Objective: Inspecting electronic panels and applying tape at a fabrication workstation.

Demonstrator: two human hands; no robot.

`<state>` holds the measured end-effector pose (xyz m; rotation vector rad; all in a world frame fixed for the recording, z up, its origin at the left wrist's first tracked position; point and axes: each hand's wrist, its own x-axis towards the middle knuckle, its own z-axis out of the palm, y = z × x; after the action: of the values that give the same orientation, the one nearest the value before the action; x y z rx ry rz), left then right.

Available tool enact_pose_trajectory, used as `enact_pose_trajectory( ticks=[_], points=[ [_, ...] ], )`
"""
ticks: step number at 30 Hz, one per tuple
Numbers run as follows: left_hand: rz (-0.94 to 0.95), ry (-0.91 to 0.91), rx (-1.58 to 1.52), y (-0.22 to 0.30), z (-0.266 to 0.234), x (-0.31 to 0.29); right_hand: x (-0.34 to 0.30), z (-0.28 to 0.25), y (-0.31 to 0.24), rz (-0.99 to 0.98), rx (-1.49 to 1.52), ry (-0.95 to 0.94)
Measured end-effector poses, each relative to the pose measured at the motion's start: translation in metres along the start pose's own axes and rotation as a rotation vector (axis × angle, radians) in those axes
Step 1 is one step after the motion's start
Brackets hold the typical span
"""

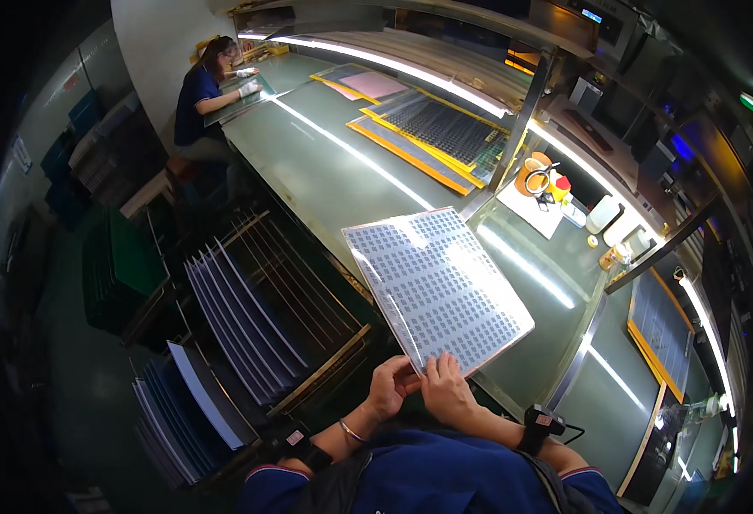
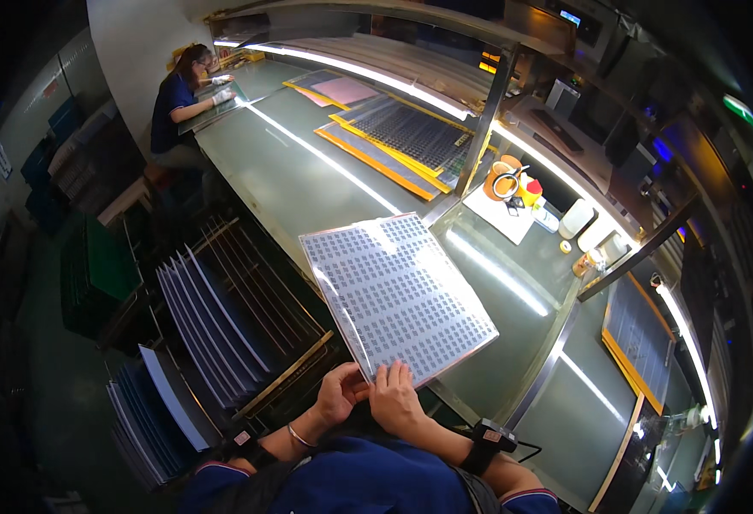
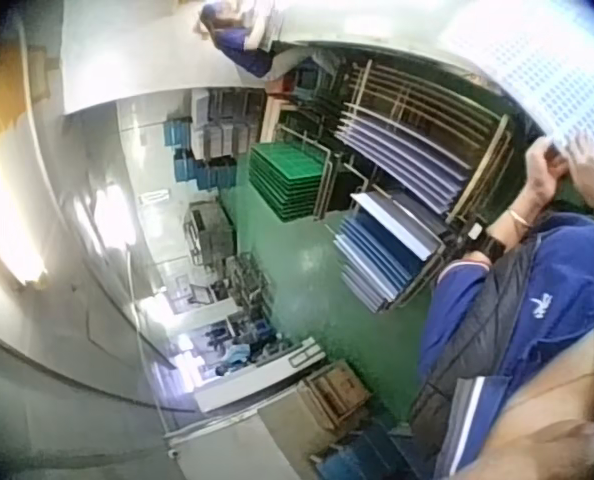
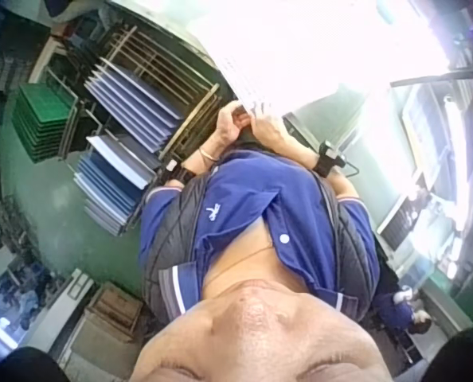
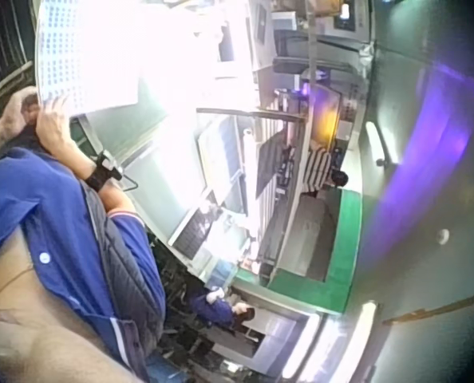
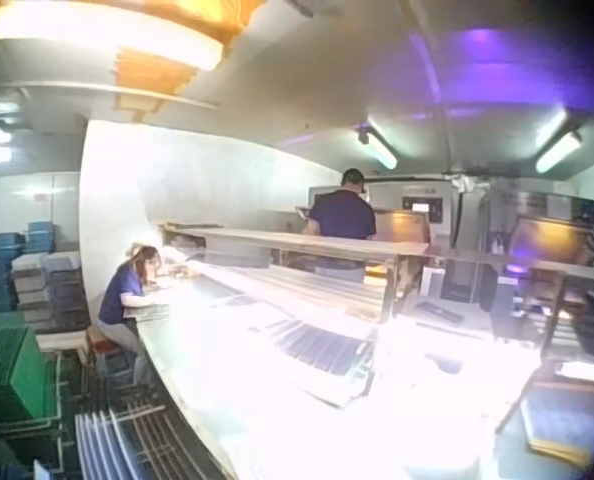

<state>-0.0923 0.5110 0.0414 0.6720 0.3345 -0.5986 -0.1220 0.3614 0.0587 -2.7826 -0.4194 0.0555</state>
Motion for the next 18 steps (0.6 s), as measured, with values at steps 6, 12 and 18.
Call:
enact_pose_trajectory(
  ticks=[6,12,18],
  points=[
    [0.067,0.199,0.267,-0.004,-0.007,-0.001,0.006,-0.033,0.000,0.135,0.238,-0.155],
    [0.041,-0.012,0.075,0.059,-0.019,0.012,-0.003,-0.065,0.017,0.226,0.615,-0.112],
    [0.269,0.077,0.211,0.030,-0.054,0.009,0.009,-0.040,0.081,0.257,1.148,-0.497]
  ],
)
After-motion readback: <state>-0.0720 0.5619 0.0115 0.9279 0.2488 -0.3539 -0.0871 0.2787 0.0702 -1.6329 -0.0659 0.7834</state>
